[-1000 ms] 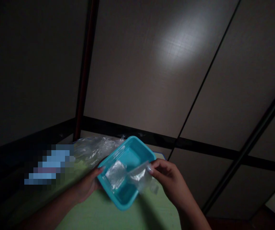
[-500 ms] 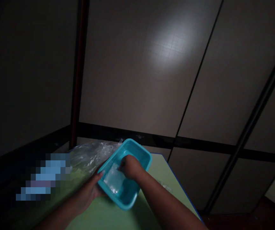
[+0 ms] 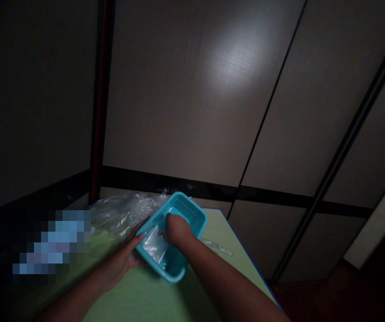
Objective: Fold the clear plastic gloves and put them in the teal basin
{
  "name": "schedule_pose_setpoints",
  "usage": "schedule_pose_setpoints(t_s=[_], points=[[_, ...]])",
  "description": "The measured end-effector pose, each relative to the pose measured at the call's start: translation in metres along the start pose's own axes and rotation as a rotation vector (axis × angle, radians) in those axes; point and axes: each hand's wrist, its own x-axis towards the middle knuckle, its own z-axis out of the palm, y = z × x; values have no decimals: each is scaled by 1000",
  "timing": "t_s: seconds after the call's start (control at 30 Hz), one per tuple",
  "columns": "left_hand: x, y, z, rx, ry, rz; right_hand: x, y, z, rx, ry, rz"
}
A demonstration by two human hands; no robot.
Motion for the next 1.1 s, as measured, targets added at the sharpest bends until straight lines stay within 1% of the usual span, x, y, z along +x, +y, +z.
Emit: schedule_pose_setpoints(t_s=[0.1,0.2,0.4,0.5,0.57,0.7,0.77,0.87,0.97,1.1], points=[[0,3,2,-17,13,-15,1,-4,-4,32,-2,-34],[-1,5,5,-62,16,-38,3,-7,-9,100,-52,-102],[0,8,4,-142,-4,-158,0,-11,-29,237,-166,-200],[2,8,2,-194,-19,-237,-2,-12,-39,263,-212,-246],[4,7,0,-190,-22,-279,-3,-13,-42,268,-261,-286],[3,6,-1,-142,-42,-294,-4,-15,-36,132,-454,-387],[3,6,0,-134,-43,-282,-4,-18,-29,45,-506,-396],[1,8,1,-131,-35,-288,-3,-20,-21,-46,-509,-374],[0,7,2,-132,-48,-282,-2,-21,-13,-116,-484,-368],[-1,7,4,-104,-57,-252,-4,-16,-6,-138,-443,-372]])
